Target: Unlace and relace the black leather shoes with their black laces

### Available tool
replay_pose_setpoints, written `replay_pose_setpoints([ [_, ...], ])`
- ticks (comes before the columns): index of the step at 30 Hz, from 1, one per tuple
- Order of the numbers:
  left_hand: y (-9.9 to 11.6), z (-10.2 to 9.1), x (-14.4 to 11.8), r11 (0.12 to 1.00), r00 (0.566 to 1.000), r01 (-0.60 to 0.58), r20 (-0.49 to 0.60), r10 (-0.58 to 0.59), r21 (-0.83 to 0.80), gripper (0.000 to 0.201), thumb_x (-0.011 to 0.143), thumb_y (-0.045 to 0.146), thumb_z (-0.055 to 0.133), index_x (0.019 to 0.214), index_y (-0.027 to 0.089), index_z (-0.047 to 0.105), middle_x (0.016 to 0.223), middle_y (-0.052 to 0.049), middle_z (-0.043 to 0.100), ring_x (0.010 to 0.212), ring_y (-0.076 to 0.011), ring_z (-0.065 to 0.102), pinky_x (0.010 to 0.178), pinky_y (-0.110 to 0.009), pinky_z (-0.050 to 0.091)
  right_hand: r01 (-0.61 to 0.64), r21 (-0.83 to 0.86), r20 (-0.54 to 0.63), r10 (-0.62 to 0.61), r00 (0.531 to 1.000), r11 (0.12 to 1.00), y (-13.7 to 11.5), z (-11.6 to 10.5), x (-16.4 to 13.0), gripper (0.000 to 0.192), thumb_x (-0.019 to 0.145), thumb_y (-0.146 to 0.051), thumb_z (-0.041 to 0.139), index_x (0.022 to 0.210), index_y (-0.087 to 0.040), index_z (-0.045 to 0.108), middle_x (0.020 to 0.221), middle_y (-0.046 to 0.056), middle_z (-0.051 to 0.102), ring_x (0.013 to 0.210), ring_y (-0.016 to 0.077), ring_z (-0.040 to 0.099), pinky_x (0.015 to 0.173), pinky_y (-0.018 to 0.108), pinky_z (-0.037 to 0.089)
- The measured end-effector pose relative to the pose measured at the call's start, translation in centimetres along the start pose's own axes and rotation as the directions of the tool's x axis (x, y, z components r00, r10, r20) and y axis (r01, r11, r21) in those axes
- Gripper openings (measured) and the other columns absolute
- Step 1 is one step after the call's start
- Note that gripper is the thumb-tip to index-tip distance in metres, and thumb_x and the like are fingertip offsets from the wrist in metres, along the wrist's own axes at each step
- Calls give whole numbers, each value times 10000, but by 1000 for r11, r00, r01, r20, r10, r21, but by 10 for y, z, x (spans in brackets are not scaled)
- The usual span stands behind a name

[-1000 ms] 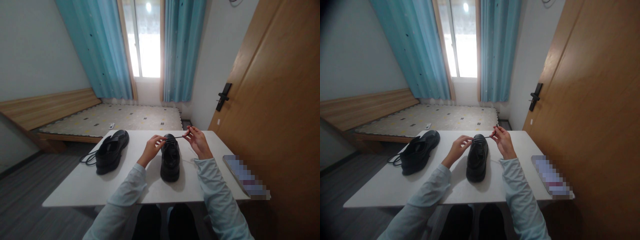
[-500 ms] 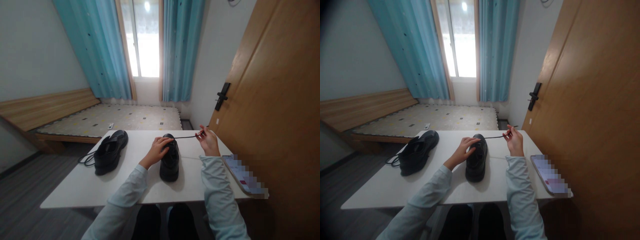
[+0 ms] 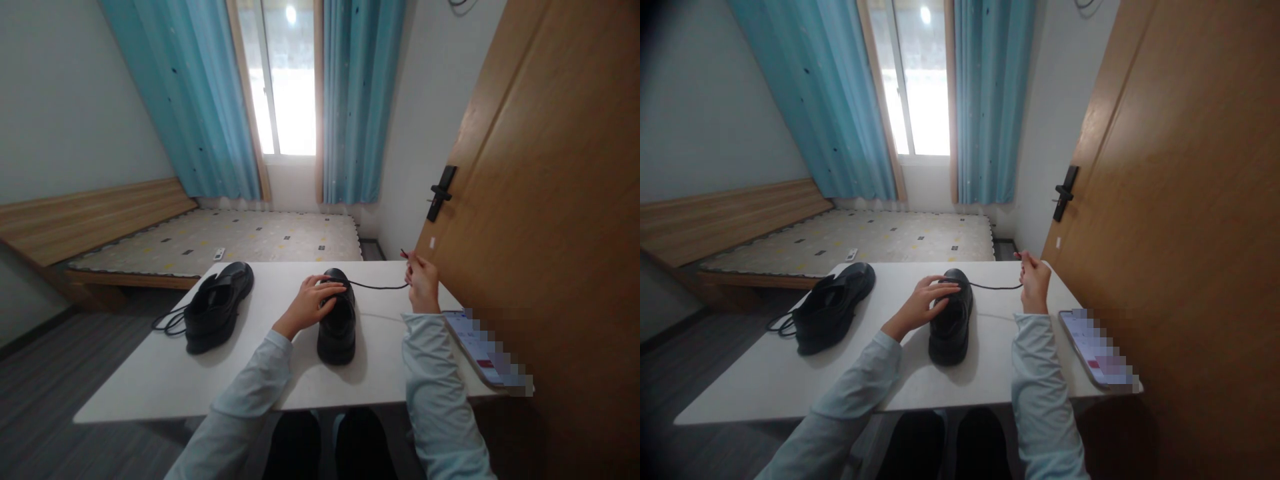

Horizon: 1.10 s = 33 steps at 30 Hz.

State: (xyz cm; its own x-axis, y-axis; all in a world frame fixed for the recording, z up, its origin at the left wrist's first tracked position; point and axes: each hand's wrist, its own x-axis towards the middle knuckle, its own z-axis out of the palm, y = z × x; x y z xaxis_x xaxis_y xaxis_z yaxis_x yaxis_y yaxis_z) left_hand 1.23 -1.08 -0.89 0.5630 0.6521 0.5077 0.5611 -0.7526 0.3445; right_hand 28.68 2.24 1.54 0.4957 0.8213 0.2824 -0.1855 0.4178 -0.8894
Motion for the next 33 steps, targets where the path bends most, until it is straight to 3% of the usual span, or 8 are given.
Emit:
replay_pose_setpoints([
  [2,-1,-1,0,1000,1000,-4,-12,4,-2,315,857,259,514,1148,291,630,1191,-9,646,1196,-239,466,1048,-492,311,25,-113,44,-20,999,993,1,3,-1,402,583,-510,747,717,-136,683,500,-48,493,347,21,284,324,193,146],
  [5,-2,-1,1,1000,1000,-18,-14,18,2,284,853,254,519,1101,279,654,1158,-6,663,1181,-239,476,1033,-483,326,122,-329,222,-49,974,936,6,9,-5,281,591,-394,754,721,-148,718,588,7,627,421,68,425,384,205,277],
  [9,-3,0,2,1000,1000,-20,-17,20,11,257,847,252,527,1058,260,675,1120,-10,679,1166,-245,477,1018,-481,342,331,-470,508,-56,860,818,10,23,-17,137,634,-295,721,702,-176,730,670,39,701,596,151,581,560,259,420],
  [12,-5,1,2,1000,999,-23,-23,23,-2,250,840,247,541,1047,260,681,1094,-15,689,1149,-244,483,1008,-480,356,432,-518,623,-20,782,738,9,32,-27,79,682,-263,693,694,-193,729,696,36,713,625,159,596,618,274,430],
  [23,-5,2,1,999,999,-25,-40,24,-23,246,839,241,540,1033,267,690,1075,-24,694,1148,-241,487,1006,-485,371,582,-565,721,7,693,584,21,38,-33,64,738,-212,666,754,-221,727,776,33,712,734,180,622,682,280,433],
  [33,-3,1,1,999,999,-20,-33,19,-25,253,836,235,540,1046,261,678,1099,-19,684,1158,-243,474,1010,-472,371,636,-574,763,53,644,516,20,43,-39,163,729,-131,631,779,-226,753,763,28,688,630,143,584,635,255,417],
])
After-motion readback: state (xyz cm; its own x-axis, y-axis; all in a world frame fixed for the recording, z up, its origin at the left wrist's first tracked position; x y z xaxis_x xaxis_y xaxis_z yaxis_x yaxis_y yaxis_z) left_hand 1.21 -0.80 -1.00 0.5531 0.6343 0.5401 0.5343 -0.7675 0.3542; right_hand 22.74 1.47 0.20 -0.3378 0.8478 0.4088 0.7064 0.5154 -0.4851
